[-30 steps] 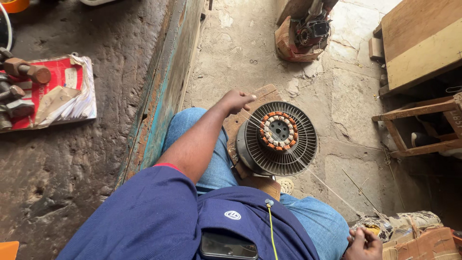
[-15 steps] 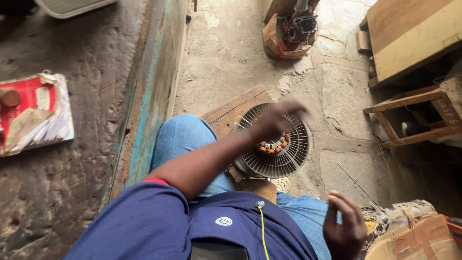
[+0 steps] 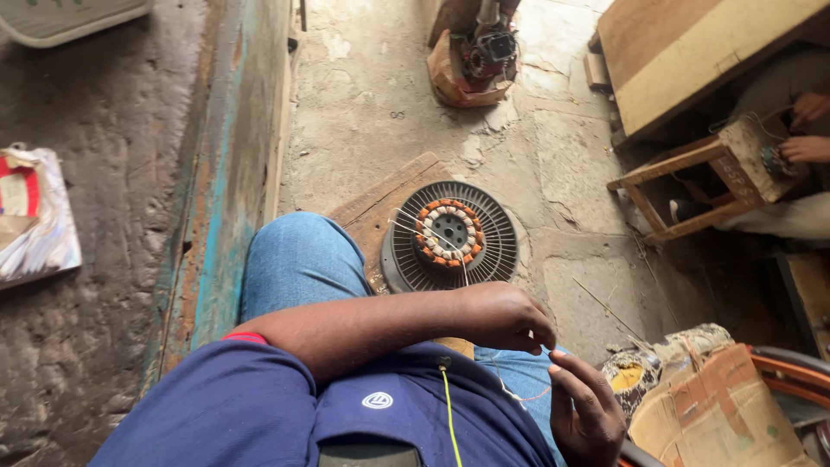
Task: The person sits on the floor and winds thin wire around the slots of a motor stator resting on a wooden block. They repeatedly thread the wire through the slots and pull it tight by hand.
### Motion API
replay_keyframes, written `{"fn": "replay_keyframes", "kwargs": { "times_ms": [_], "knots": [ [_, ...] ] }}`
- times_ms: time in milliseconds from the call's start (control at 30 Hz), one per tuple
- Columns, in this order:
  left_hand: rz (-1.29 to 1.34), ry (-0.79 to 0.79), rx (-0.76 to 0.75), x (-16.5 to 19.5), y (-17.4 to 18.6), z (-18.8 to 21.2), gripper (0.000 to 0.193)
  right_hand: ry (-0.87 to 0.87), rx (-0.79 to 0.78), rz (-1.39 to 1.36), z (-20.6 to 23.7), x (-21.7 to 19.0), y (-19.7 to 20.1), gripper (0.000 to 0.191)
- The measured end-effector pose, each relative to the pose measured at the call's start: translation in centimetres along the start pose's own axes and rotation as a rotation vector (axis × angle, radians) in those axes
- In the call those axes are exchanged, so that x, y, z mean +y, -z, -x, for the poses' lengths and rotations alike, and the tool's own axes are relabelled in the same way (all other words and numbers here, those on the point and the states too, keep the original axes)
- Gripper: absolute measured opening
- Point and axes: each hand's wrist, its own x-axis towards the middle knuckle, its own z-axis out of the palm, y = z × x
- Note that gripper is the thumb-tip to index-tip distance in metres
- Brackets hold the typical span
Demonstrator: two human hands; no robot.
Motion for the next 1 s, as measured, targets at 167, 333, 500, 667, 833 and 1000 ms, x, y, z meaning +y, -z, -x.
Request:
{"fn": "replay_keyframes", "kwargs": {
  "times_ms": [167,333,500,667,833,1000],
  "knots": [
    [-0.062,0.090,-0.052,1.0,0.0,0.0,0.014,0.026,0.017,-0.010,0.5,0.2,0.2,0.027],
    [0.005,0.045,-0.023,1.8,0.7,-0.3,0.017,-0.052,0.099,-0.129,0.3,0.2,-0.4,0.025],
    [-0.003,0.062,-0.035,2.2,0.7,-0.4,0.016,-0.119,0.100,-0.206,0.6,0.3,-0.5,0.026],
    [-0.064,0.066,-0.040,2.1,0.3,-0.4,0.014,-0.171,0.090,-0.263,0.8,0.3,-0.8,0.023],
    [-0.125,-0.004,0.008,2.0,0.0,-0.3,0.011,-0.135,0.093,-0.183,0.7,0.0,-0.5,0.022],
    [-0.227,-0.076,0.021,1.7,-0.5,-0.1,0.014,-0.118,0.091,-0.132,0.5,-0.4,-0.6,0.021]
  ]
}}
